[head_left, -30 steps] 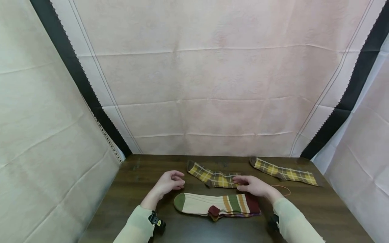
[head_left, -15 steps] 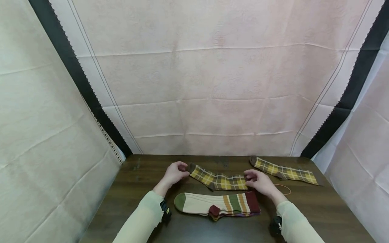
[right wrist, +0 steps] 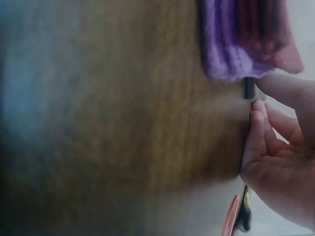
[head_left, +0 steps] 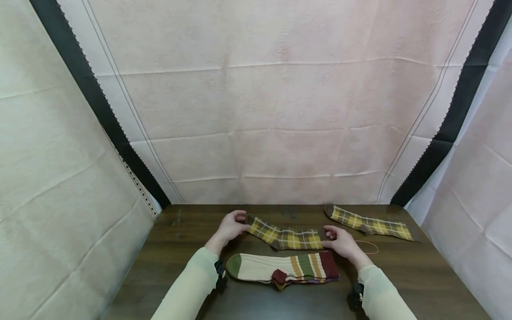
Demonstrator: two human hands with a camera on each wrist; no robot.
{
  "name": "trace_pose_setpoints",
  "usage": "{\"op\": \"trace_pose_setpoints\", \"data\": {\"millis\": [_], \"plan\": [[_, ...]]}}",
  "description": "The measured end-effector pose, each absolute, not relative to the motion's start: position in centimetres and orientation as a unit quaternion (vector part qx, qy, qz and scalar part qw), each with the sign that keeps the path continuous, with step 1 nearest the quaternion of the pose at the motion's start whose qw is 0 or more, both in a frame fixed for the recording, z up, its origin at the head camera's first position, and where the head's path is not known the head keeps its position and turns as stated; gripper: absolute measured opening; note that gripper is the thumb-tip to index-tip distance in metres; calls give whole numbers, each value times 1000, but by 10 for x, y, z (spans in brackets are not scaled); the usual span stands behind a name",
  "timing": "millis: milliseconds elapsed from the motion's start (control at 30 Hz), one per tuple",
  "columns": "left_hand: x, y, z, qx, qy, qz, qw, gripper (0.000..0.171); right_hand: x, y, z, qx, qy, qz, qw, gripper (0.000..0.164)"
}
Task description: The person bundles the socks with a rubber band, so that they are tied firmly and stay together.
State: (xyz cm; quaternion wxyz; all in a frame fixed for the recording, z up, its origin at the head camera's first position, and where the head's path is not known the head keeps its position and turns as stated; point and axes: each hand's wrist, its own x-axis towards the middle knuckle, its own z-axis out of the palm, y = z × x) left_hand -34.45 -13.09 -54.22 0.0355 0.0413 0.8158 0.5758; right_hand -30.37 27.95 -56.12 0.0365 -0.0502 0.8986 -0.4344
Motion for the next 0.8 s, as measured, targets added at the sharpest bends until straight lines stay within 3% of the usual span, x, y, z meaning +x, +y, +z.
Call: {"op": "trace_pose_setpoints", "data": {"millis": [133, 433, 800], "plan": [[-344, -133, -545, 34, 804, 592, 38, 61, -306, 280, -562, -41, 897, -437, 47, 61], [-341, -135, -550, 17, 808, 587, 46, 50, -303, 280, -559, -41, 896, -439, 44, 39], [-338, -138, -554, 11, 836, 547, 44, 28, -303, 280, -555, -50, 893, -443, 61, 50]]}}
